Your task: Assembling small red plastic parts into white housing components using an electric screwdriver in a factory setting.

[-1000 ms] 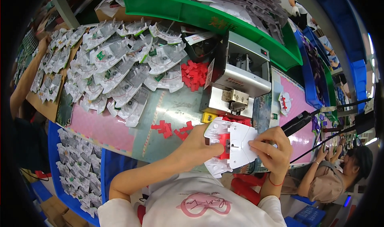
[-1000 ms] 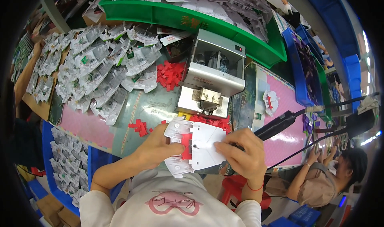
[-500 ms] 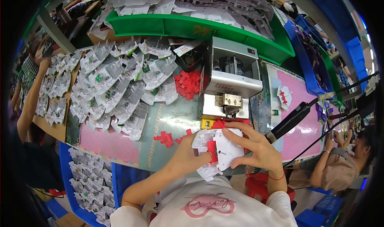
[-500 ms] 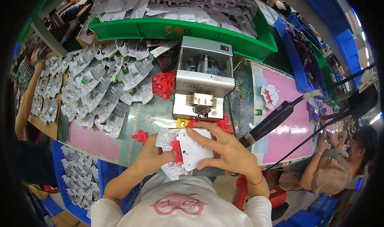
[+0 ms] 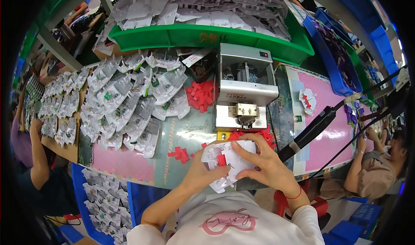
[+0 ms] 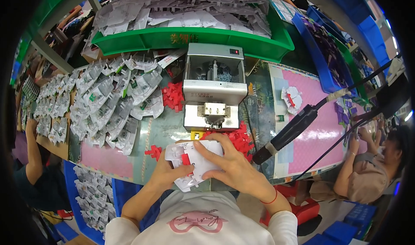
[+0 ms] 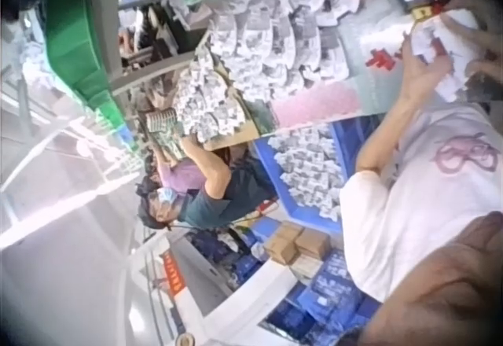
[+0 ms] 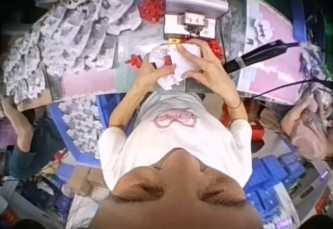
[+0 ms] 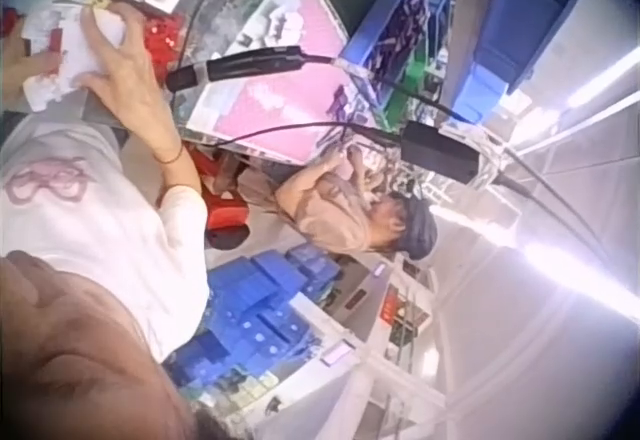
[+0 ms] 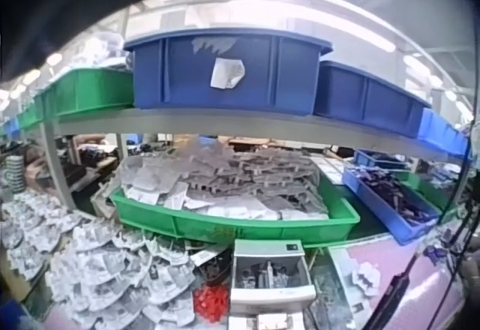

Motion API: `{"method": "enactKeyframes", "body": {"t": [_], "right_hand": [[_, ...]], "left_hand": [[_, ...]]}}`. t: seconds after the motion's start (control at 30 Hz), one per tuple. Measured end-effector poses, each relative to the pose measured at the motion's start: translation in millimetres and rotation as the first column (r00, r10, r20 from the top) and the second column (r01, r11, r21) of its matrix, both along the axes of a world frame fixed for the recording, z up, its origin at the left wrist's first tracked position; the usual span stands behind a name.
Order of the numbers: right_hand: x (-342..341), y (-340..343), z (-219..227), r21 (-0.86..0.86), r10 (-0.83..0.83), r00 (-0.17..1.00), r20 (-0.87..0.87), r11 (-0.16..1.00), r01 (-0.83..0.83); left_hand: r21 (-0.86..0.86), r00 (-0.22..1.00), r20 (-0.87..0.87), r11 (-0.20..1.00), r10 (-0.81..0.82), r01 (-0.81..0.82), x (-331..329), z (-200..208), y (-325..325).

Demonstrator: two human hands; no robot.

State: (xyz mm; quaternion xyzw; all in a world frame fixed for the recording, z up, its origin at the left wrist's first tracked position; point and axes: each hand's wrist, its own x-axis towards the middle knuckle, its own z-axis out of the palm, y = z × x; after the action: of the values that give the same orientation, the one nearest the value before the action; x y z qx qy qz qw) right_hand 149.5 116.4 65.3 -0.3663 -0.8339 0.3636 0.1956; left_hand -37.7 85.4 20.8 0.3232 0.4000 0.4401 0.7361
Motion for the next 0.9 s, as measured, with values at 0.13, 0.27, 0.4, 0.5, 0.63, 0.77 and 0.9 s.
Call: {"method": "enactKeyframes", "body": {"t": [0.13, 0.27, 0.4, 0.5, 0.63, 0.77, 0.9], "right_hand": [[-2.1, -6.2, 0.8, -0.019, -0.061, 0.998, 0.027, 0.998, 0.061], [4.1, -7.7, -8.2, -0.020, -0.068, 0.998, 0.014, 0.997, 0.068], [28.0, -9.7, -17.9, 0.128, -0.177, 0.980, -0.088, 0.974, 0.187], [58.6, -25.2, -27.8, 0.079, -0.496, 0.699, -0.514, 0.785, 0.615], [87.9, -28.5, -52.1, -0.178, -0.589, 0.164, -0.791, 0.479, 0.860], [87.7, -22.4, -71.4, -0.263, -0.679, 0.219, -0.701, 0.531, 0.805], [78.0, -7.9, -77.7, -0.388, -0.650, 0.278, -0.707, 0.686, 0.615]], "left_hand": [[-0.133, 0.997, -0.080, 0.991, -0.013, 0.002, 3.8, -5.1, 2.6], [-0.109, 0.989, -0.145, 0.994, -0.043, 0.027, 4.8, -19.6, 4.2], [-0.145, 0.991, -0.137, 0.989, 0.000, -0.021, 9.1, -27.8, 2.2], [-0.148, 0.997, -0.081, 0.989, -0.001, -0.011, 12.4, -25.6, 3.0], [-0.253, 0.999, -0.023, 0.967, 0.022, -0.027, 18.2, -25.3, 2.6], [-0.292, 0.996, 0.042, 0.955, 0.074, -0.058, 22.7, -30.4, -3.0], [-0.304, 0.974, 0.196, 0.952, 0.111, -0.048, 24.5, -33.3, -6.1]]}}
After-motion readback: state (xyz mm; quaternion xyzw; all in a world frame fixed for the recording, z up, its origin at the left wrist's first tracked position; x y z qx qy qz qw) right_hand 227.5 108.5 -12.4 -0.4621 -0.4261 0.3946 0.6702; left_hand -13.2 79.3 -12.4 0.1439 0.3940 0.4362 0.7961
